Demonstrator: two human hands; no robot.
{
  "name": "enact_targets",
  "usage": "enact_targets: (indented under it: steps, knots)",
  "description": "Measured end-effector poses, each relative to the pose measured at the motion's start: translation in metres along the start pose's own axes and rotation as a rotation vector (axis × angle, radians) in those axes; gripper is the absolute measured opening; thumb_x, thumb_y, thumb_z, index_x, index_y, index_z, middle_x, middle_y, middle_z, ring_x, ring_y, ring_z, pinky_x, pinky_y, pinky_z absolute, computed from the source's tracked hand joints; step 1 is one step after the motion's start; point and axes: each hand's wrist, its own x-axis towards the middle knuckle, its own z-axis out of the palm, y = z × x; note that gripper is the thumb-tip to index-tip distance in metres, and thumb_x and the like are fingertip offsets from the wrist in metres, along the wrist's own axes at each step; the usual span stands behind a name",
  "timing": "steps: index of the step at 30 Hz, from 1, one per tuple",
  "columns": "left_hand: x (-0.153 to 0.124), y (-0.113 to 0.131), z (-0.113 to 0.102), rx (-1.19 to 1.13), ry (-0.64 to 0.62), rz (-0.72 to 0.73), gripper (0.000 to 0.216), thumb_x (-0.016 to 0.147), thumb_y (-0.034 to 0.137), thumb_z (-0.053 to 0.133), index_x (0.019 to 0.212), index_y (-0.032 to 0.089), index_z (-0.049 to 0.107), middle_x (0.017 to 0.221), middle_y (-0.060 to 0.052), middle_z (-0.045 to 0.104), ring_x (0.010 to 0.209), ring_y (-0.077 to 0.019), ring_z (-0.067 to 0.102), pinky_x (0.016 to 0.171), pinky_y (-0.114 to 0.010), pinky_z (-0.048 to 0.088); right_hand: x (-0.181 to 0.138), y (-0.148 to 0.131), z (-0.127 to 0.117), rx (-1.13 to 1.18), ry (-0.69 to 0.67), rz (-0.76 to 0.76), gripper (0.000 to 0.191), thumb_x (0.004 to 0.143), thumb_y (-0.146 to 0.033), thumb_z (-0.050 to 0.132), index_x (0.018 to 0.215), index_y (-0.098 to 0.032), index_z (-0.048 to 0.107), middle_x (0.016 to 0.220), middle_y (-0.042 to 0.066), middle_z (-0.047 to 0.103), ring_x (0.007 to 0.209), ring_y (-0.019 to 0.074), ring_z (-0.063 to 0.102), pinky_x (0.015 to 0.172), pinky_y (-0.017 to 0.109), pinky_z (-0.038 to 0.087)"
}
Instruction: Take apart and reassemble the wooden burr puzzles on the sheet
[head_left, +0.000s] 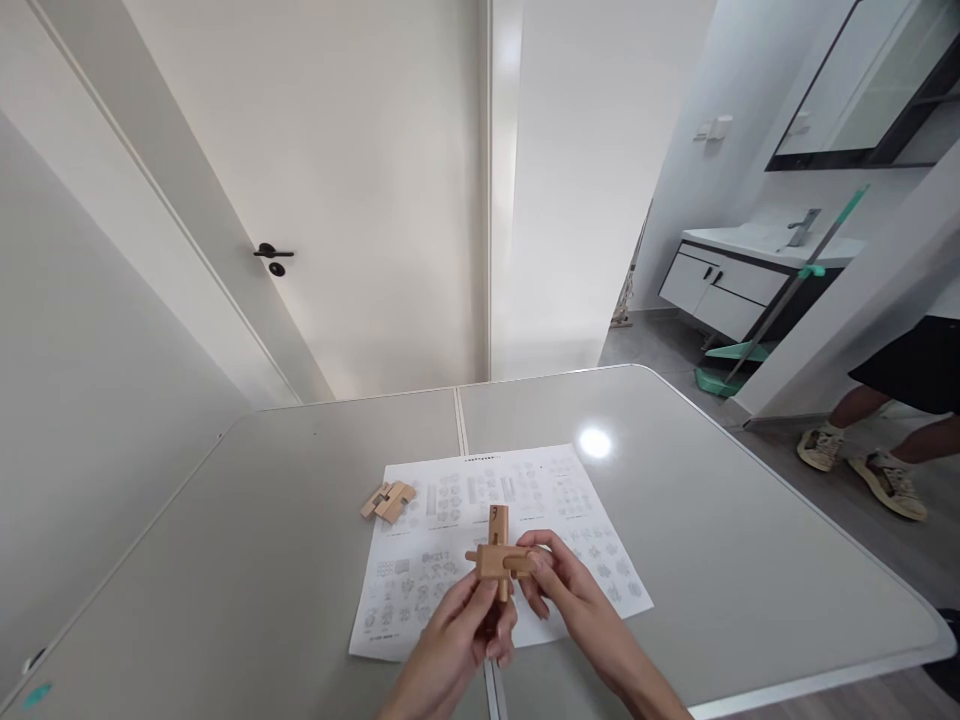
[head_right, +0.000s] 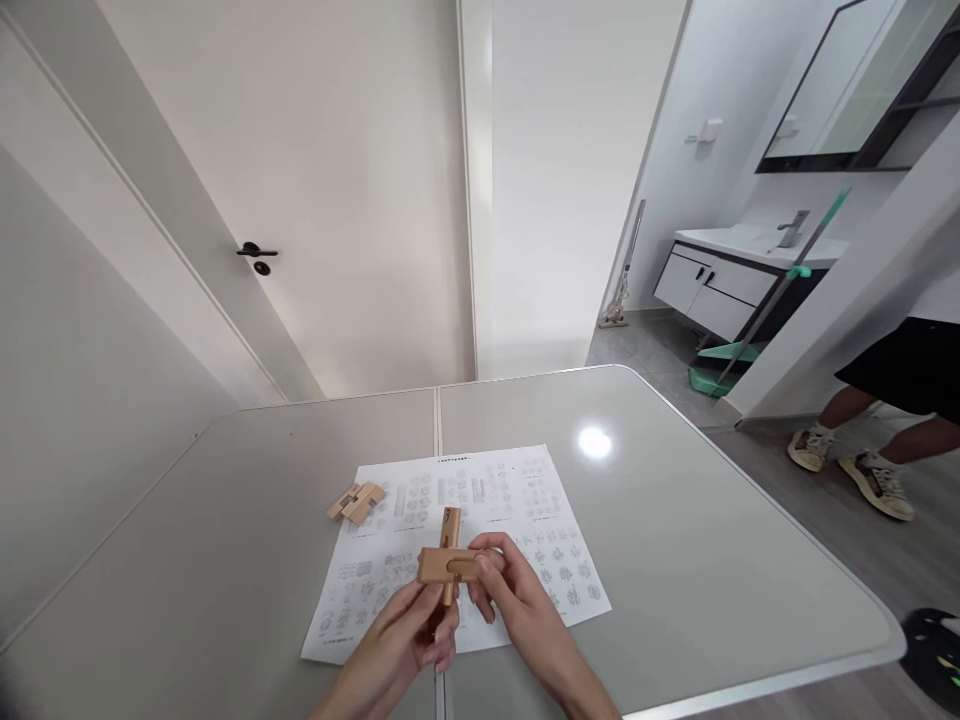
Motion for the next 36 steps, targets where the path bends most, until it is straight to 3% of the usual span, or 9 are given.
enact_targets:
  steps: [4, 14, 23, 26, 30, 36]
  knots:
    - [-0.002, -0.002, -0.002, 0.012, -0.037, -0.068, 0.042, 0.085, 0.057, 0.076, 0.091, 0.017, 0.065, 0.067, 0.006, 0.042, 0.054, -0.0077, 0.03, 0.061, -0.027, 0.036, 0.0, 0.008, 0.001, -0.02, 0.051, 0.014, 0.045, 0.093, -0.067, 0.058, 0.101, -0.023, 0.059, 0.063, -0.006, 0.048, 0.059, 0.0139, 0.037, 0.066, 0.029, 0.035]
    - [-0.004, 0.003, 0.011, 0.083, -0.166, -0.092, 0.039, 0.089, 0.055, 0.072, 0.094, 0.017, 0.065, 0.067, 0.006, 0.041, 0.052, -0.0071, 0.032, 0.067, -0.031, 0.044, -0.001, 0.011, 0.002, 0.117, 0.128, 0.058, 0.038, 0.092, -0.06, 0.066, 0.098, -0.023, 0.066, 0.061, -0.006, 0.046, 0.062, 0.0146, 0.038, 0.067, 0.028, 0.035]
    - [0.005, -0.013, -0.003, -0.074, -0.1, -0.087, 0.035, 0.089, 0.049, 0.073, 0.098, 0.015, 0.068, 0.063, 0.006, 0.044, 0.053, -0.008, 0.033, 0.066, -0.028, 0.044, 0.011, 0.01, -0.004, 0.042, 0.081, 0.029, 0.041, 0.093, -0.062, 0.062, 0.101, -0.022, 0.063, 0.069, -0.002, 0.061, 0.063, 0.0152, 0.052, 0.068, 0.029, 0.044]
    - [0.008, -0.02, -0.009, -0.067, -0.017, -0.088, 0.042, 0.086, 0.055, 0.074, 0.097, 0.015, 0.068, 0.064, 0.004, 0.049, 0.054, -0.0091, 0.036, 0.064, -0.028, 0.044, 0.029, 0.017, -0.021, -0.12, 0.174, -0.077, 0.049, 0.092, -0.07, 0.057, 0.099, -0.021, 0.061, 0.07, -0.001, 0.063, 0.058, 0.0157, 0.054, 0.063, 0.03, 0.047]
    - [-0.001, -0.015, -0.017, 0.18, 0.065, -0.044, 0.046, 0.088, 0.061, 0.067, 0.096, 0.016, 0.066, 0.07, 0.001, 0.056, 0.058, -0.011, 0.043, 0.064, -0.027, 0.042, 0.053, 0.021, -0.061, -0.489, 0.395, -0.159, 0.052, 0.092, -0.074, 0.048, 0.097, -0.023, 0.058, 0.075, 0.003, 0.069, 0.058, 0.0186, 0.059, 0.061, 0.032, 0.049]
    - [-0.017, 0.011, -0.059, 0.662, 0.274, 0.239, 0.046, 0.094, 0.065, 0.053, 0.087, 0.02, 0.062, 0.069, 0.003, 0.054, 0.06, -0.0132, 0.044, 0.063, -0.026, 0.038, 0.068, 0.019, -0.106, -0.643, 0.575, -0.134, 0.044, 0.093, -0.067, 0.05, 0.096, -0.024, 0.056, 0.079, 0.005, 0.073, 0.062, 0.0222, 0.062, 0.059, 0.032, 0.045]
